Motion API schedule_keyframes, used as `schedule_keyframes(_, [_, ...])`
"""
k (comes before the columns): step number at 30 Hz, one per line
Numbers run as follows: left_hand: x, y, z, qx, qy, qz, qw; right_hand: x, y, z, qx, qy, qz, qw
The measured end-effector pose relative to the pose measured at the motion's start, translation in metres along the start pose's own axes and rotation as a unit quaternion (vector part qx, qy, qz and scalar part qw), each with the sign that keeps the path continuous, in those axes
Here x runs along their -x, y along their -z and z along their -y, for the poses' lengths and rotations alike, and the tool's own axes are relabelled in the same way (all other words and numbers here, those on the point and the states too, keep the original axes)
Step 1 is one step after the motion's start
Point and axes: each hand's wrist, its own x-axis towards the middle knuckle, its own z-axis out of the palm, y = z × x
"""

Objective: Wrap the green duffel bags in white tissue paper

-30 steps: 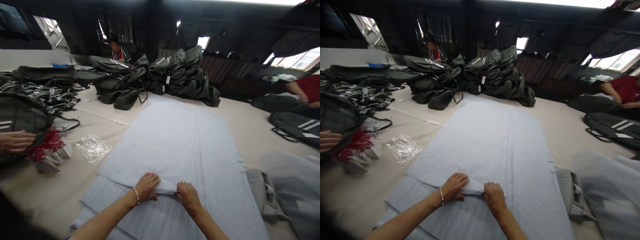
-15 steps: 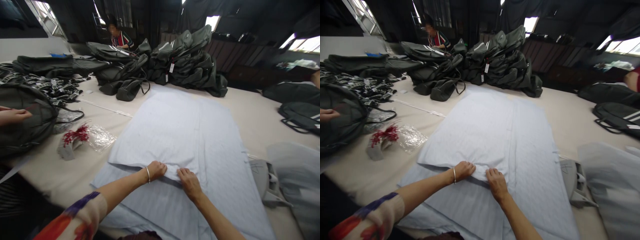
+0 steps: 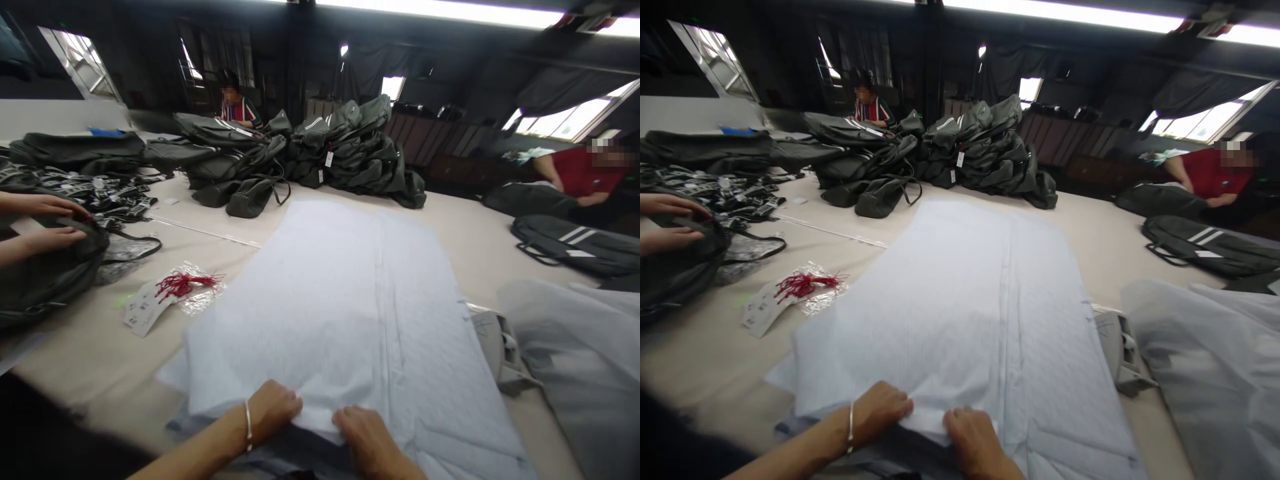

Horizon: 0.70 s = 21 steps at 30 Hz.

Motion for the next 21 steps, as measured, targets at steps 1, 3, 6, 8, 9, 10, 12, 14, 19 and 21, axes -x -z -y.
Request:
schedule_keyframes(1, [0.005, -0.012, -0.006, 0.003, -0.001, 0.006, 1.0, 0.004, -0.013, 0.005, -0.005, 0.001, 0.015, 1.0])
schedule_keyframes(3, [0.012, -0.028, -0.011, 0.009, 0.002, 0.01, 1.0, 0.011, -0.031, 0.008, -0.015, 0.0, 0.028, 0.999])
schedule_keyframes(6, [0.018, -0.033, -0.01, 0.032, -0.003, 0.006, 0.999, 0.023, -0.036, 0.004, -0.073, -0.012, 0.018, 0.997])
schedule_keyframes(8, [0.02, -0.03, -0.008, 0.066, -0.011, 0.007, 0.998, 0.029, -0.029, 0.001, -0.125, -0.048, 0.042, 0.99])
schedule_keyframes(9, [0.021, -0.029, -0.007, 0.081, -0.013, 0.012, 0.997, 0.03, -0.025, 0.0, -0.143, -0.071, 0.06, 0.985])
schedule_keyframes(10, [0.021, -0.027, -0.008, 0.094, -0.012, 0.018, 0.995, 0.031, -0.021, 0.0, -0.152, -0.093, 0.077, 0.981])
schedule_keyframes(12, [0.021, -0.028, -0.01, 0.113, -0.006, 0.023, 0.993, 0.03, -0.016, 0.001, -0.148, -0.126, 0.087, 0.977])
schedule_keyframes(14, [0.018, -0.033, -0.014, 0.141, -0.001, 0.014, 0.99, 0.027, -0.016, 0.001, -0.145, -0.152, 0.071, 0.975])
schedule_keyframes(19, [0.007, -0.065, -0.018, 0.164, 0.025, 0.041, 0.985, 0.019, -0.025, -0.003, -0.157, -0.173, 0.092, 0.968])
schedule_keyframes(21, [0.002, -0.077, -0.015, 0.169, 0.024, 0.05, 0.984, 0.015, -0.021, -0.012, -0.191, -0.161, 0.108, 0.962])
